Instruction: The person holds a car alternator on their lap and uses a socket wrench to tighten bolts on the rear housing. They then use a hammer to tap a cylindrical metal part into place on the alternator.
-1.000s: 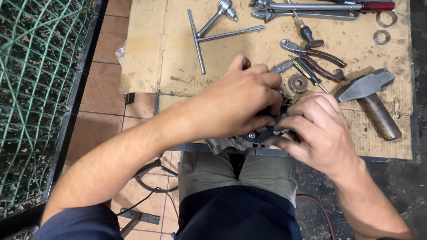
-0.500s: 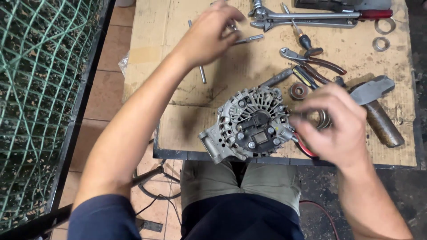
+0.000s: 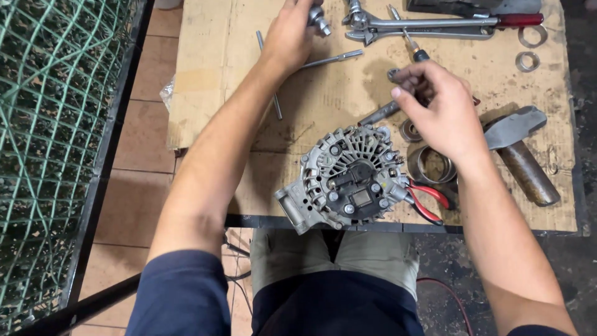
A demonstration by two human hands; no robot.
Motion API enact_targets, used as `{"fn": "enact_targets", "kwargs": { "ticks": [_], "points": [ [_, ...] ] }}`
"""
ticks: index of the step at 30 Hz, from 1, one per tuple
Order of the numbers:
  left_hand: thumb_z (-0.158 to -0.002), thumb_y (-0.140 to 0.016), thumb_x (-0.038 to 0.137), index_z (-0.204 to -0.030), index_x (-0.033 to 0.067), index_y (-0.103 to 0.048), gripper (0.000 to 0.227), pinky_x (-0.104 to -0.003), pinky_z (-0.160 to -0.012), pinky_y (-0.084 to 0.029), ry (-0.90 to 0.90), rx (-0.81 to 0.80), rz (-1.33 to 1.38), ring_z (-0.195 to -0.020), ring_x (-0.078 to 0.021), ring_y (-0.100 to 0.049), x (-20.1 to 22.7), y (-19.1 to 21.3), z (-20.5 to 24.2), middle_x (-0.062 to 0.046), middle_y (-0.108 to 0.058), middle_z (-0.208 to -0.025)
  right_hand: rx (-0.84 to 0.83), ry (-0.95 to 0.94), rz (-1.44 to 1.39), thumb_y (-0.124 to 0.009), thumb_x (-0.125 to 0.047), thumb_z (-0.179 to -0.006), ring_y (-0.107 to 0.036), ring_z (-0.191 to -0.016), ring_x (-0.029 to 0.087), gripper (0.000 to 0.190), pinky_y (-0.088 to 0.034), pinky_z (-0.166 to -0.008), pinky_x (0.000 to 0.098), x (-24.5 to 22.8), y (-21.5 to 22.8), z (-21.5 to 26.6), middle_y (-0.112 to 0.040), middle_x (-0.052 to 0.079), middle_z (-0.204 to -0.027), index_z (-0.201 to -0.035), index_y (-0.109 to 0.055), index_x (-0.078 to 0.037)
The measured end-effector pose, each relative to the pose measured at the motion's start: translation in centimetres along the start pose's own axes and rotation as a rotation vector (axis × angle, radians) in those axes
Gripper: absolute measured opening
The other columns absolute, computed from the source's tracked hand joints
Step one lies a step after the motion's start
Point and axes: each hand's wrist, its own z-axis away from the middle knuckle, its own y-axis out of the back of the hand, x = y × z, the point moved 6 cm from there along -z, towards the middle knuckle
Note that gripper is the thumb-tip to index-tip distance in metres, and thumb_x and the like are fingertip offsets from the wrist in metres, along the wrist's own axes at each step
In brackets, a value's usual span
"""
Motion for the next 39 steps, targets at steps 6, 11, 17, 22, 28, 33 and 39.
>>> {"fn": "enact_targets", "kwargs": {
  "ticks": [6, 11, 17, 22, 28, 33, 39],
  "points": [
    [-0.113, -0.078, 0.007, -0.133, 0.0067, -0.060, 0.027, -0.041, -0.113, -0.061, -0.274, -0.088, 0.708, -0.127, -0.0266, -0.075, 11.0, 2.9, 2.0, -0.011, -0.075, -0.132, -0.113, 0.070, -0.573, -0.065, -0.049, -0.112, -0.063, -0.154, 0.036, 0.082, -0.045, -0.135, 0.0547, -0.3, -2.0, -4.5, -0.065, 0.023, -0.162, -0.173, -0.034, -0.003],
    [-0.122, -0.072, 0.007, -0.151, 0.0128, -0.044, 0.041, -0.039, -0.131, -0.050, -0.312, -0.159, 0.845, -0.153, -0.0248, -0.060, 16.2, 4.5, 5.7, -0.013, -0.064, -0.154, -0.018, 0.011, -1.092, -0.069, -0.036, -0.115, -0.071, -0.117, 0.022, 0.063, -0.058, -0.099, 0.0344, 1.6, -4.7, -6.1, -0.069, 0.012, -0.143, -0.167, -0.048, -0.009],
    [-0.113, -0.086, 0.013, -0.153, 0.0143, -0.061, 0.047, -0.045, -0.109, -0.057, -0.421, 0.126, 0.248, -0.131, -0.0319, -0.070, 17.0, 6.4, 8.1, -0.011, -0.067, -0.139, 0.109, -0.008, -1.088, -0.076, -0.017, -0.116, -0.066, -0.086, 0.009, 0.040, -0.060, -0.067, 0.0196, 1.8, -5.2, -4.9, -0.071, 0.004, -0.121, -0.152, -0.063, -0.008],
    [-0.105, -0.083, 0.014, -0.143, 0.0128, -0.060, 0.045, -0.046, -0.088, -0.049, -0.501, 0.185, -0.160, -0.108, -0.0341, -0.072, 17.3, 6.1, 9.2, -0.008, -0.072, -0.127, 0.164, -0.053, -0.865, -0.073, -0.006, -0.118, -0.062, -0.086, 0.007, 0.025, -0.057, -0.065, 0.0197, 2.1, -5.6, -5.2, -0.069, 0.001, -0.114, -0.143, -0.070, -0.009],
    [-0.113, -0.070, 0.022, -0.124, 0.0132, -0.060, 0.017, -0.037, -0.085, -0.049, -0.473, 0.148, -0.211, -0.098, -0.0219, -0.074, 15.9, 6.0, 10.7, -0.009, -0.081, -0.116, 0.149, 0.069, -0.393, -0.069, 0.000, -0.115, -0.073, -0.114, 0.020, 0.030, -0.065, -0.103, 0.0327, 1.1, -5.3, -5.8, -0.069, 0.011, -0.134, -0.143, -0.059, -0.002],
    [-0.103, -0.077, 0.004, -0.112, 0.0093, -0.054, 0.025, -0.033, -0.076, -0.053, -0.203, 0.100, 0.381, -0.091, -0.0189, -0.067, 16.2, 10.0, 13.4, -0.008, -0.072, -0.103, -0.187, -0.025, 0.109, -0.080, -0.015, -0.105, -0.062, -0.144, 0.042, 0.052, -0.046, -0.127, 0.0663, 3.2, -8.9, -5.5, -0.069, 0.022, -0.155, -0.154, -0.063, -0.007],
    [-0.111, -0.082, 0.022, -0.144, 0.0108, -0.069, 0.037, -0.037, -0.109, -0.066, -0.154, 0.045, 0.621, -0.127, -0.0239, -0.077, 20.2, 13.1, 18.8, -0.010, -0.078, -0.142, 0.057, 0.317, 0.224, -0.076, -0.007, -0.113, -0.063, -0.138, 0.037, 0.040, -0.051, -0.120, 0.0565, -3.6, -3.6, -3.9, -0.070, 0.021, -0.149, -0.152, -0.070, 0.000]
  ]
}}
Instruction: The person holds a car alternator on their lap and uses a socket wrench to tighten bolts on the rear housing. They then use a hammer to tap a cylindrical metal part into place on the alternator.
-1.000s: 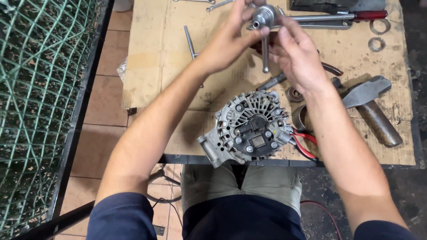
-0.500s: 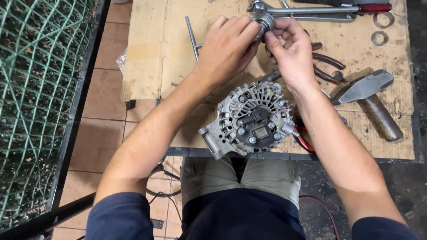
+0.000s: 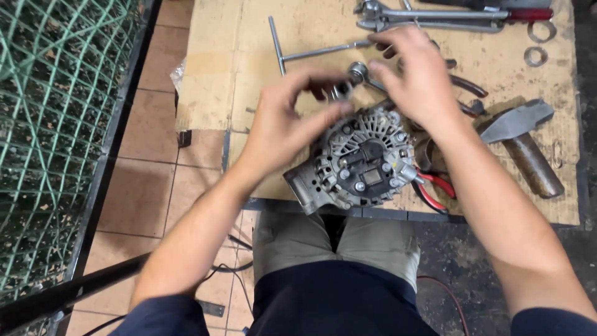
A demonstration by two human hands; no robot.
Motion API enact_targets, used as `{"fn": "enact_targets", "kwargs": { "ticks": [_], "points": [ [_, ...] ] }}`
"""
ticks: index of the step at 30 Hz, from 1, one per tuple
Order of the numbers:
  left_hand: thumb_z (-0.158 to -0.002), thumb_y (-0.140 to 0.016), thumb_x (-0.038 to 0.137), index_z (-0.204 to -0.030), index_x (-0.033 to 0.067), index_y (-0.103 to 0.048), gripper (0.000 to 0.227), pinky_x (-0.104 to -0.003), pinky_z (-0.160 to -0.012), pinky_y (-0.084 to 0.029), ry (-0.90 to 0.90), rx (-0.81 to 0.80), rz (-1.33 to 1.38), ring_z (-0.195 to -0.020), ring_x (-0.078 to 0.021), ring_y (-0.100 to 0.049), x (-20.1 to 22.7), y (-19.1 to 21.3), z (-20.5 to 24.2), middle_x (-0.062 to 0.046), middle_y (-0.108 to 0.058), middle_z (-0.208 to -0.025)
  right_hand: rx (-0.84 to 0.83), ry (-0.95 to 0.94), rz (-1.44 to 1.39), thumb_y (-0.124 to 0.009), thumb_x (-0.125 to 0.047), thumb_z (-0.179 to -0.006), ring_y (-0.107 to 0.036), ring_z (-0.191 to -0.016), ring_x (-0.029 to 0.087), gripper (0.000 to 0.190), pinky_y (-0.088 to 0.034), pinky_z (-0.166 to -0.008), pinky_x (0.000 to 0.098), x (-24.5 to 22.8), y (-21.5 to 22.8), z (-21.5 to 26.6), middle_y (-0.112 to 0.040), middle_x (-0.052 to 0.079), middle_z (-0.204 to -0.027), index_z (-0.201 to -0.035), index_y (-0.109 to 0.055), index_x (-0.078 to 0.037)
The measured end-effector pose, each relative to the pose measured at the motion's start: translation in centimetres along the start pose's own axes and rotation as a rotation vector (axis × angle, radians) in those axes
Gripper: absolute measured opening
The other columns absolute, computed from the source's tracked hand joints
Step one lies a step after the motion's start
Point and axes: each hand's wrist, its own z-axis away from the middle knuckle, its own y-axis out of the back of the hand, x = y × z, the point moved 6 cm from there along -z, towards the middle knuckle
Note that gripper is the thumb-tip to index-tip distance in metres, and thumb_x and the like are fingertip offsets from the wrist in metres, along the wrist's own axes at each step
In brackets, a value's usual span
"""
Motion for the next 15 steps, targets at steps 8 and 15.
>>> {"fn": "enact_targets", "kwargs": {
  "ticks": [8, 15],
  "points": [
    [-0.105, -0.096, 0.017, -0.142, 0.0060, -0.065, 0.049, -0.037, -0.105, -0.073, -0.243, 0.132, -0.129, -0.115, -0.0248, -0.080, 5.2, -2.2, 3.7, -0.015, -0.079, -0.129, -0.136, 0.384, -0.269, -0.094, -0.006, -0.095, -0.084, -0.099, 0.028, 0.046, -0.072, -0.093, 0.0376, -11.1, 10.2, 6.7, -0.084, 0.022, -0.120, -0.134, -0.076, 0.007],
    [-0.115, -0.098, 0.026, -0.169, 0.0129, -0.044, 0.078, -0.039, -0.124, -0.072, -0.315, 0.057, -0.173, -0.134, -0.0260, -0.083, 5.1, -5.1, 5.4, -0.013, -0.076, -0.151, -0.155, 0.447, -0.203, -0.098, -0.002, -0.087, -0.086, -0.097, 0.032, 0.042, -0.074, -0.094, 0.0370, -12.7, 12.1, 8.9, -0.085, 0.028, -0.115, -0.121, -0.079, 0.014]
  ]
}}
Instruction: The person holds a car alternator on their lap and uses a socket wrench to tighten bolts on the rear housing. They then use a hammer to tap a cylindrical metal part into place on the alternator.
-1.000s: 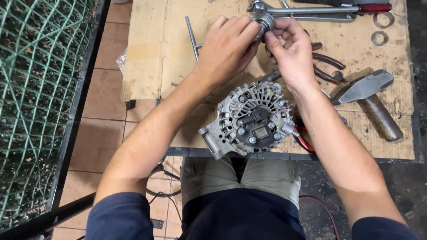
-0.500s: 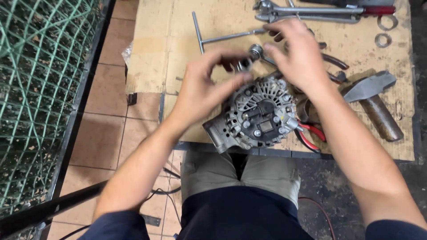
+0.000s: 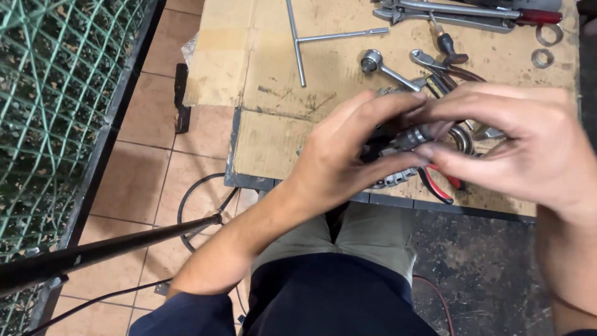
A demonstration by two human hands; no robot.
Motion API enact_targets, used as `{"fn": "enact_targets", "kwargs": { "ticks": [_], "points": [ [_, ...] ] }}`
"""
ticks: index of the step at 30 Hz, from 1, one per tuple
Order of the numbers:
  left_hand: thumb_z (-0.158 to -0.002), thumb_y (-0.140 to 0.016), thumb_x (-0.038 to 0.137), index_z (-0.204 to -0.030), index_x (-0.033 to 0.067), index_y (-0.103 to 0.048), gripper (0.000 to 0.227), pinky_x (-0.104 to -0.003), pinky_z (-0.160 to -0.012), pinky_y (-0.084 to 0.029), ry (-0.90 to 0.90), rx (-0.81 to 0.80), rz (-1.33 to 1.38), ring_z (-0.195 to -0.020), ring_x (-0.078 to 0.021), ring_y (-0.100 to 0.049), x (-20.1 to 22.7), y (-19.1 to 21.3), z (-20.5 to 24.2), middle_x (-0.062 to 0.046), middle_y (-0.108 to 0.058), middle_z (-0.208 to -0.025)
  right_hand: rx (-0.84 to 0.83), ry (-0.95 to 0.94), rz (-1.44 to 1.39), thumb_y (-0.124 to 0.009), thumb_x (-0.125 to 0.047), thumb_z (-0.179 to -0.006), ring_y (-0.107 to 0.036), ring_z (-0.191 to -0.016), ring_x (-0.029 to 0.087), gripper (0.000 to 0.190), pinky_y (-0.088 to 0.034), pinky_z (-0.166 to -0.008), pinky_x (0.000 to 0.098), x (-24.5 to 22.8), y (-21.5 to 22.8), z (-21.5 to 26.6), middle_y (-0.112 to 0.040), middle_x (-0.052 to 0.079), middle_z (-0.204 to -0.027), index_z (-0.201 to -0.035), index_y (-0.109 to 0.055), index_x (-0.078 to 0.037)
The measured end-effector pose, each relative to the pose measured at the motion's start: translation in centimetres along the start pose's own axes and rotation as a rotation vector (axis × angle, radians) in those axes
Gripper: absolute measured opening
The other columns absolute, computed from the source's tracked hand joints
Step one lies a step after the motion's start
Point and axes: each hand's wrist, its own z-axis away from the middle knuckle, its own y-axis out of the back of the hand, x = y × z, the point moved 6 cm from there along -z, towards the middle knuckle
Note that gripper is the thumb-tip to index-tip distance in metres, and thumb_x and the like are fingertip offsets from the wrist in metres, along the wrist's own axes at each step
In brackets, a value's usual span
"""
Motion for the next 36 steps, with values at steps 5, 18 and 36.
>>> {"fn": "enact_targets", "kwargs": {
  "ticks": [5, 18, 36],
  "points": [
    [-0.096, -0.096, 0.063, -0.165, 0.0157, -0.051, 0.095, -0.055, -0.140, -0.056, 0.087, 0.079, -0.111, -0.156, -0.0292, -0.070, -0.8, 0.6, 2.9, -0.010, -0.067, -0.164, -0.179, -0.003, 0.171, -0.093, -0.017, -0.090, -0.085, -0.106, 0.025, 0.043, -0.071, -0.100, 0.0363, 2.2, -0.3, 1.3, -0.087, 0.015, -0.121, -0.128, -0.084, -0.001],
    [-0.094, -0.091, 0.065, -0.162, 0.0161, -0.055, 0.091, -0.060, -0.137, -0.051, 0.221, 0.010, -0.155, -0.166, -0.0377, -0.058, -2.1, 0.6, 6.3, -0.015, -0.055, -0.174, -0.418, 0.005, 0.521, -0.079, -0.055, -0.096, -0.085, -0.089, 0.013, 0.047, -0.074, -0.066, 0.0358, 5.0, -1.1, 1.5, -0.087, -0.006, -0.119, -0.132, -0.083, -0.025],
    [-0.094, -0.093, 0.066, -0.165, 0.0180, -0.052, 0.094, -0.060, -0.133, -0.051, 0.223, -0.039, -0.180, -0.166, -0.0384, -0.058, -2.1, 0.6, 6.4, -0.016, -0.051, -0.178, -0.485, 0.056, 0.820, -0.061, -0.089, -0.094, -0.087, -0.087, 0.019, 0.082, -0.075, -0.067, 0.0397, 2.7, -1.9, -0.3, -0.084, -0.008, -0.115, -0.150, -0.066, -0.030]
  ]
}}
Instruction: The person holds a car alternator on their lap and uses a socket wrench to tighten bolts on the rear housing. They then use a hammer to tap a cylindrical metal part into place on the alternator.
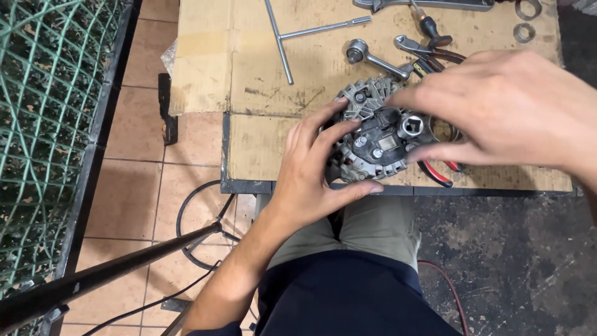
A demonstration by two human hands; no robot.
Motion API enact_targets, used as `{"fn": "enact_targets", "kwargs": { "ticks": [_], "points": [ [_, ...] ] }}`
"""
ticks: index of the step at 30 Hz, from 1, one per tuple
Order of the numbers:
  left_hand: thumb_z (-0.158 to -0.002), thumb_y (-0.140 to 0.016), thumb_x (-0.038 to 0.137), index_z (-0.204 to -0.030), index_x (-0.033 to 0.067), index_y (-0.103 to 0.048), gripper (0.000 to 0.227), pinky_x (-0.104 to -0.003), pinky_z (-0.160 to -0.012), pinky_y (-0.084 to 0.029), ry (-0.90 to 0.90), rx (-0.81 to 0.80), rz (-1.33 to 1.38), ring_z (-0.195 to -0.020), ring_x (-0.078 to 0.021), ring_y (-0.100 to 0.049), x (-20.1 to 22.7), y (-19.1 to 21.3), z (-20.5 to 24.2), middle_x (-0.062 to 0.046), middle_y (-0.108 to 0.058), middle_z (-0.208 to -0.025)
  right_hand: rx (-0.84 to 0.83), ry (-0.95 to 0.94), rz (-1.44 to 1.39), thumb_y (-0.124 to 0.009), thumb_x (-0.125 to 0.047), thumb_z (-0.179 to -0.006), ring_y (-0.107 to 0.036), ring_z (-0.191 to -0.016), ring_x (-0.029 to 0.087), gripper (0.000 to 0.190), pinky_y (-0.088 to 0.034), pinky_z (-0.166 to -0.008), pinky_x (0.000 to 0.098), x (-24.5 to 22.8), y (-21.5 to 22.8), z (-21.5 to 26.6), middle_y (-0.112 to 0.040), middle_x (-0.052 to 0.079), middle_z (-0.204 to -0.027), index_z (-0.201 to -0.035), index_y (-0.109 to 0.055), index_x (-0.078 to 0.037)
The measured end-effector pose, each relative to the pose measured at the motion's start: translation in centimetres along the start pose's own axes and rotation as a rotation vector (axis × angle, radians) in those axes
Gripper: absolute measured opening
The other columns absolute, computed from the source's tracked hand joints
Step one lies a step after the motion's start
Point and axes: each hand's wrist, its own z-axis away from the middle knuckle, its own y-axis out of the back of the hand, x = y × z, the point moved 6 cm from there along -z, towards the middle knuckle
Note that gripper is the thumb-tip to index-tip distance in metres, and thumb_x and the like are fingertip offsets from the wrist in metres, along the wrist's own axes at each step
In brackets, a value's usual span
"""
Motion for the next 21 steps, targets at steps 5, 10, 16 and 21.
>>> {"fn": "enact_targets", "kwargs": {
  "ticks": [5, 10, 16, 21],
  "points": [
    [-0.096, -0.090, 0.067, -0.165, 0.0173, -0.051, 0.093, -0.059, -0.133, -0.051, -0.005, -0.001, -0.005, -0.165, -0.0388, -0.059, 0.0, 0.0, 0.0, -0.017, -0.052, -0.177, -0.157, -0.018, 0.082, -0.053, -0.077, -0.109, -0.082, -0.085, 0.023, 0.045, -0.071, -0.071, 0.0433, 0.1, -1.2, 0.1, -0.076, -0.014, -0.090, -0.111, -0.061, -0.033],
    [-0.096, -0.087, 0.069, -0.164, 0.0168, -0.052, 0.092, -0.060, -0.133, -0.051, -0.004, -0.003, -0.018, -0.165, -0.0385, -0.059, 0.0, 0.0, 0.0, -0.018, -0.052, -0.177, -0.233, -0.032, 0.143, -0.052, -0.092, -0.101, -0.084, -0.072, 0.024, 0.066, -0.069, -0.056, 0.0422, 0.1, -0.6, -0.3, -0.080, -0.016, -0.089, -0.129, -0.060, -0.033],
    [-0.098, -0.088, 0.066, -0.164, 0.0169, -0.052, 0.090, -0.059, -0.132, -0.052, -0.007, -0.009, -0.008, -0.164, -0.0393, -0.060, 0.1, 0.0, -0.1, -0.018, -0.052, -0.177, -0.373, -0.066, 0.199, -0.038, -0.086, -0.115, -0.077, -0.074, 0.024, 0.061, -0.063, -0.056, 0.0433, 0.3, -1.6, -0.4, -0.072, -0.015, -0.074, -0.094, -0.054, -0.032],
    [-0.098, -0.089, 0.064, -0.163, 0.0158, -0.053, 0.088, -0.059, -0.134, -0.051, -0.006, -0.007, 0.010, -0.165, -0.0401, -0.059, 0.2, 0.1, -0.2, -0.020, -0.052, -0.176, -0.206, 0.076, 0.049, -0.068, -0.068, -0.093, -0.087, -0.090, 0.023, 0.070, -0.074, -0.062, 0.0415, -0.2, -0.1, -0.5, -0.078, -0.018, -0.114, -0.156, -0.055, -0.042]
  ]
}}
